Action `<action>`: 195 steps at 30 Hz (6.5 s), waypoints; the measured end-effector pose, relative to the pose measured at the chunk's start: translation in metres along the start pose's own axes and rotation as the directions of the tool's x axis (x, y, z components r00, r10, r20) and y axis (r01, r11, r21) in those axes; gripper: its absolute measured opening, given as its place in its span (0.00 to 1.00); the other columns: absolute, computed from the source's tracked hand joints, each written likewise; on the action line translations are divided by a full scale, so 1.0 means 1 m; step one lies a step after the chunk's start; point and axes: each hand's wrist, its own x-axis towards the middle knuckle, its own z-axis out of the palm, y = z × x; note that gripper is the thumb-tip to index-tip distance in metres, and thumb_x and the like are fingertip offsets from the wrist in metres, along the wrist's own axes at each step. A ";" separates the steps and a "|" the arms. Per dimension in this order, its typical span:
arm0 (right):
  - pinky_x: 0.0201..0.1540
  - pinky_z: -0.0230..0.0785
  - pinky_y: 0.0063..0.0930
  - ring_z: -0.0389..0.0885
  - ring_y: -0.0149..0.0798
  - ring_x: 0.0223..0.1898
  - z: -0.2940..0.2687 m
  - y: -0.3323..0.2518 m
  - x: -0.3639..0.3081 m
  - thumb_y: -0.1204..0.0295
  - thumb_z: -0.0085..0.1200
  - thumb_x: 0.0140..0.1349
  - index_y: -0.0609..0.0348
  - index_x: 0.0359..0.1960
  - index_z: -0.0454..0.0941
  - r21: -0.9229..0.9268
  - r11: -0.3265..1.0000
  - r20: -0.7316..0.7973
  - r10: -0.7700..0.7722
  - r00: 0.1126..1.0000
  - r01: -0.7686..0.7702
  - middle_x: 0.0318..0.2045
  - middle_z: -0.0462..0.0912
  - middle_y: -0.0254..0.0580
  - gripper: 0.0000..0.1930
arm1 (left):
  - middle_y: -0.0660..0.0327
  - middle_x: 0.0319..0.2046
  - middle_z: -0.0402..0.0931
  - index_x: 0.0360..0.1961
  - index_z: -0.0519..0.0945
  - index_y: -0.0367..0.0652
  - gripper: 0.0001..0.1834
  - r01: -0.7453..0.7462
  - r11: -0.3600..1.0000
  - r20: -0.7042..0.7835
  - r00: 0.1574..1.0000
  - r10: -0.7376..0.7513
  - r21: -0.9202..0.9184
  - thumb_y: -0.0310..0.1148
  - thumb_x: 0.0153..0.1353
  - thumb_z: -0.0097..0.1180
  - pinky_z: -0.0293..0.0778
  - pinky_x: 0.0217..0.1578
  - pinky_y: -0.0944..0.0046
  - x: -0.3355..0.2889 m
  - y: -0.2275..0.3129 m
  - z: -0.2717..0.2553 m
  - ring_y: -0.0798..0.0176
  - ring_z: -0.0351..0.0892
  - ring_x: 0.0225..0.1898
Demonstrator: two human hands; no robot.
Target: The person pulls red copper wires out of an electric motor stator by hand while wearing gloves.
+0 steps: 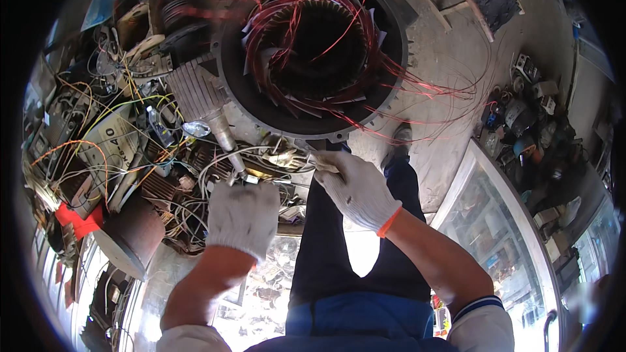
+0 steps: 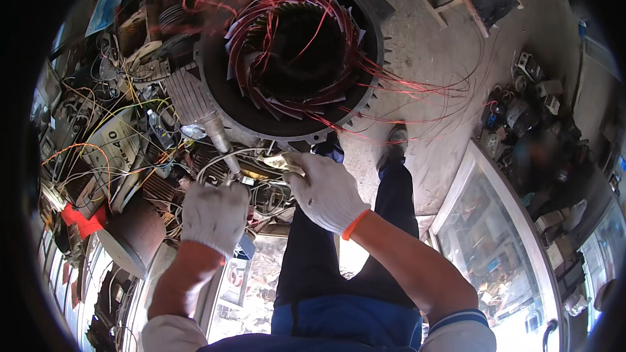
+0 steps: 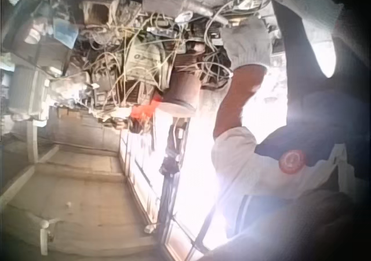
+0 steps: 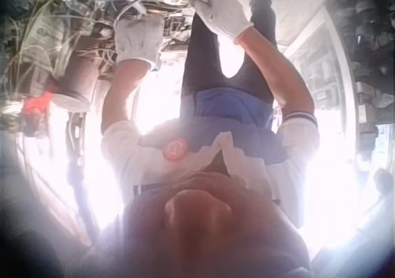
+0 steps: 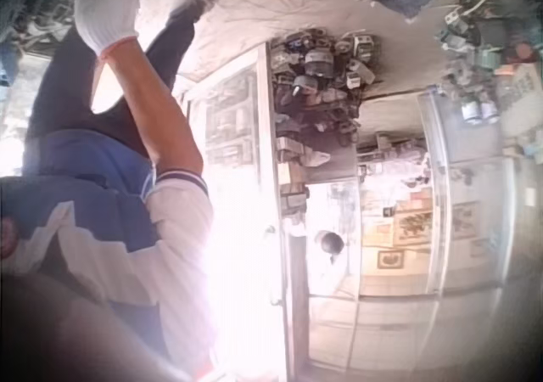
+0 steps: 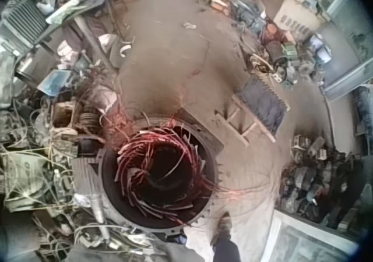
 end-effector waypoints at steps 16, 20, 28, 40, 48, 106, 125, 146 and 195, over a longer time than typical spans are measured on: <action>0.36 0.87 0.33 0.89 0.33 0.27 0.087 -0.006 0.038 0.60 0.64 0.76 0.64 0.61 0.79 0.731 0.549 0.189 0.408 0.893 -0.406 0.33 0.88 0.40 0.22 | 0.47 0.40 0.90 0.66 0.84 0.42 0.21 0.379 0.165 0.256 0.830 -0.496 -0.910 0.27 0.75 0.57 0.85 0.38 0.55 -0.157 0.089 0.126 0.50 0.93 0.37; 0.37 0.87 0.31 0.88 0.31 0.30 0.061 -0.012 0.054 0.61 0.66 0.75 0.65 0.58 0.80 0.653 0.632 0.264 0.326 0.908 -0.417 0.30 0.87 0.38 0.20 | 0.52 0.38 0.90 0.65 0.86 0.51 0.20 0.548 -0.245 0.600 0.736 -0.314 -0.800 0.30 0.74 0.57 0.86 0.38 0.52 -0.201 0.125 0.160 0.50 0.91 0.35; 0.50 0.83 0.51 0.92 0.56 0.44 0.021 -0.029 0.190 0.58 0.57 0.73 0.55 0.55 0.87 -0.844 0.523 -0.108 -0.386 0.916 0.121 0.42 0.92 0.52 0.18 | 0.61 0.26 0.84 0.59 0.88 0.54 0.17 0.271 0.357 0.226 0.960 -0.163 -0.894 0.34 0.72 0.59 0.82 0.27 0.57 -0.171 0.125 0.129 0.60 0.88 0.26; 0.38 0.81 0.41 0.92 0.48 0.37 0.012 -0.016 0.284 0.71 0.63 0.57 0.49 0.32 0.93 -0.417 -0.436 0.843 0.141 0.519 0.797 0.32 0.93 0.41 0.06 | 0.61 0.29 0.78 0.75 0.71 0.49 0.32 -0.375 0.346 -0.411 0.911 -0.038 -0.860 0.33 0.70 0.56 0.81 0.31 0.58 -0.016 0.180 0.088 0.58 0.85 0.26; 0.53 0.85 0.50 0.90 0.60 0.52 0.034 -0.043 0.181 0.65 0.55 0.72 0.54 0.52 0.90 -0.911 0.412 0.055 0.192 0.980 -0.030 0.50 0.91 0.55 0.15 | 0.42 0.66 0.78 0.77 0.71 0.43 0.41 -0.192 -0.070 -0.194 0.981 0.028 -0.979 0.59 0.74 0.58 0.72 0.70 0.46 -0.008 0.178 0.095 0.37 0.75 0.69; 0.61 0.76 0.51 0.84 0.65 0.59 -0.208 0.125 0.102 0.42 0.58 0.75 0.60 0.68 0.77 -0.663 0.741 -0.094 -0.223 0.970 0.106 0.59 0.85 0.62 0.35 | 0.41 0.67 0.79 0.76 0.69 0.29 0.42 -0.174 -0.509 0.052 0.916 -0.398 -0.843 0.47 0.71 0.68 0.76 0.66 0.57 0.091 0.185 0.219 0.51 0.82 0.66; 0.64 0.76 0.51 0.86 0.62 0.59 -0.167 0.099 -0.054 0.50 0.63 0.72 0.60 0.81 0.62 -0.611 0.690 0.675 0.199 0.710 0.388 0.60 0.86 0.62 0.43 | 0.58 0.40 0.89 0.49 0.89 0.32 0.16 0.058 -0.769 0.522 0.767 -0.374 -0.637 0.33 0.66 0.70 0.81 0.50 0.60 0.172 0.220 0.088 0.62 0.85 0.40; 0.61 0.80 0.49 0.89 0.55 0.56 -0.445 -0.024 0.110 0.54 0.61 0.72 0.54 0.66 0.81 -0.878 0.077 0.478 0.158 0.864 0.472 0.53 0.91 0.50 0.26 | 0.43 0.26 0.78 0.38 0.80 0.36 0.19 0.390 -0.772 0.838 -0.001 -0.546 -0.502 0.45 0.76 0.62 0.71 0.34 0.45 -0.039 0.493 0.254 0.45 0.73 0.27; 0.52 0.75 0.49 0.84 0.50 0.45 -0.196 -0.336 0.260 0.70 0.69 0.62 0.54 0.63 0.82 0.169 -0.324 0.985 0.025 -0.171 0.931 0.43 0.85 0.43 0.26 | 0.50 0.53 0.83 0.38 0.90 0.44 0.10 0.184 -0.321 0.368 0.385 -0.846 -0.929 0.33 0.60 0.59 0.74 0.61 0.45 0.290 0.140 -0.197 0.43 0.78 0.62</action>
